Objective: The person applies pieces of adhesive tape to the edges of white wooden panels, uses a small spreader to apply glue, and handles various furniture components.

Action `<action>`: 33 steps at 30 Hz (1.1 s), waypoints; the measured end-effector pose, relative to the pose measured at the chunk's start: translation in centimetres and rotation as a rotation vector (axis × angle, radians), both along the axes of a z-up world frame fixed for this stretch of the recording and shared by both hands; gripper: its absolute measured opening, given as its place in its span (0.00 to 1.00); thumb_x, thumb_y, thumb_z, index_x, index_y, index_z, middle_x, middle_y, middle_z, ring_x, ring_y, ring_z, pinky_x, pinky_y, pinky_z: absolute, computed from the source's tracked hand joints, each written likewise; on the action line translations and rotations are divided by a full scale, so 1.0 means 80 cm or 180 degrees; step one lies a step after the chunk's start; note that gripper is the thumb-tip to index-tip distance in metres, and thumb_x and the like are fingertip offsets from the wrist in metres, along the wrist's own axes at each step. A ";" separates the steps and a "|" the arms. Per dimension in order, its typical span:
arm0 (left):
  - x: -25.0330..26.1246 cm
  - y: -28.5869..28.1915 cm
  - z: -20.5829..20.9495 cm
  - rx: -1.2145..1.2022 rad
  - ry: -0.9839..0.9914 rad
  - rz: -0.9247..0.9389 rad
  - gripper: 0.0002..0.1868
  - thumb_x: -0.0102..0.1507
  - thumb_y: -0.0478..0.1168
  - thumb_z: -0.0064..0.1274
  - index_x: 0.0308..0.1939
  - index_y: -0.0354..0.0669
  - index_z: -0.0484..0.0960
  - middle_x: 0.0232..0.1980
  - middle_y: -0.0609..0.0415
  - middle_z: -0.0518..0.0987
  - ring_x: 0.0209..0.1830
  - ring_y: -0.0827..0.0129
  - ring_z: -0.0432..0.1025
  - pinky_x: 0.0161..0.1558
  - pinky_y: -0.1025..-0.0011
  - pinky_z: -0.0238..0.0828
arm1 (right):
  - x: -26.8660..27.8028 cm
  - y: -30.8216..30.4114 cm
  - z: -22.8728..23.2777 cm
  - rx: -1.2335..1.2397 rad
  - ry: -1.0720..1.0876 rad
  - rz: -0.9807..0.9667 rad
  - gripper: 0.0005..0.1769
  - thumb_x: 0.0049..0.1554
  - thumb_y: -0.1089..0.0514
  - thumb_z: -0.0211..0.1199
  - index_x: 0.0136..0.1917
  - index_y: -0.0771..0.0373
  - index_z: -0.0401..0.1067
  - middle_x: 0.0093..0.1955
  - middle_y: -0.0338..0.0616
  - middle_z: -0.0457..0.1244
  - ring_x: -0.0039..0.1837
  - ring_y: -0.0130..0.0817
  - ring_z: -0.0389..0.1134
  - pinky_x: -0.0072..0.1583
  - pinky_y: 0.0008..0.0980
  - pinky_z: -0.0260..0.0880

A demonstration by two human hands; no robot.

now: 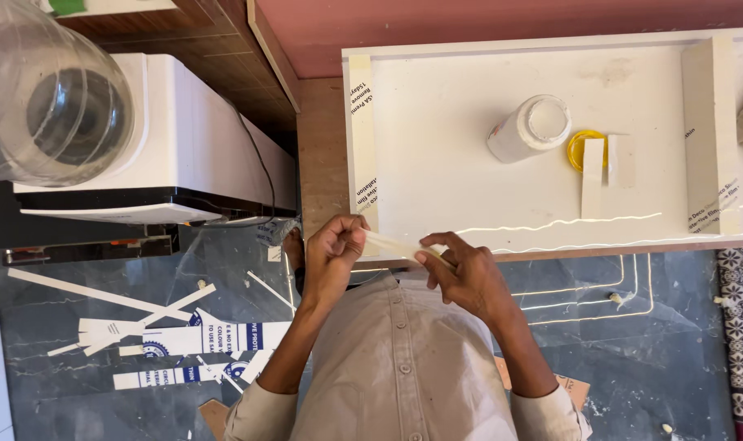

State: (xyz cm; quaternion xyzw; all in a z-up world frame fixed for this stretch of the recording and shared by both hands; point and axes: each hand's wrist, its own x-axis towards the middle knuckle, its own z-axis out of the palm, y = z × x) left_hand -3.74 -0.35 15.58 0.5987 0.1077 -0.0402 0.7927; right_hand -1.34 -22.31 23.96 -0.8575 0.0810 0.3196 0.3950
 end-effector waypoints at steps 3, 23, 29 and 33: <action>-0.002 0.005 -0.012 0.0036 0.0219 0.0069 0.04 0.72 0.33 0.52 0.42 0.35 0.77 0.42 0.56 0.76 0.42 0.77 0.68 0.48 0.79 0.64 | -0.010 -0.018 -0.016 0.0957 -0.0644 0.0304 0.18 0.62 0.58 0.57 0.65 0.62 0.72 0.30 0.42 0.71 0.30 0.31 0.64 0.34 0.35 0.65; 0.011 -0.047 0.056 0.2554 -0.1771 -0.0778 0.23 0.54 0.34 0.69 0.29 0.45 0.63 0.45 0.59 0.85 0.56 0.58 0.70 0.53 0.61 0.69 | -0.011 -0.005 -0.016 0.0148 -0.1256 0.0423 0.11 0.57 0.63 0.60 0.53 0.69 0.71 0.34 0.53 0.71 0.33 0.45 0.75 0.37 0.39 0.71; 0.009 -0.047 0.056 0.2984 -0.2181 -0.0592 0.17 0.56 0.32 0.68 0.31 0.45 0.71 0.29 0.60 0.75 0.53 0.61 0.69 0.53 0.59 0.64 | -0.010 -0.003 -0.009 0.0254 -0.1123 0.0293 0.11 0.57 0.63 0.59 0.52 0.69 0.74 0.33 0.51 0.72 0.33 0.38 0.75 0.37 0.33 0.72; 0.005 -0.043 0.048 0.3107 -0.2840 -0.0708 0.14 0.58 0.30 0.67 0.36 0.42 0.74 0.31 0.62 0.74 0.51 0.63 0.65 0.54 0.61 0.61 | -0.005 -0.007 -0.015 0.0504 -0.0793 0.0117 0.10 0.57 0.65 0.56 0.49 0.69 0.76 0.31 0.48 0.72 0.32 0.32 0.76 0.39 0.29 0.72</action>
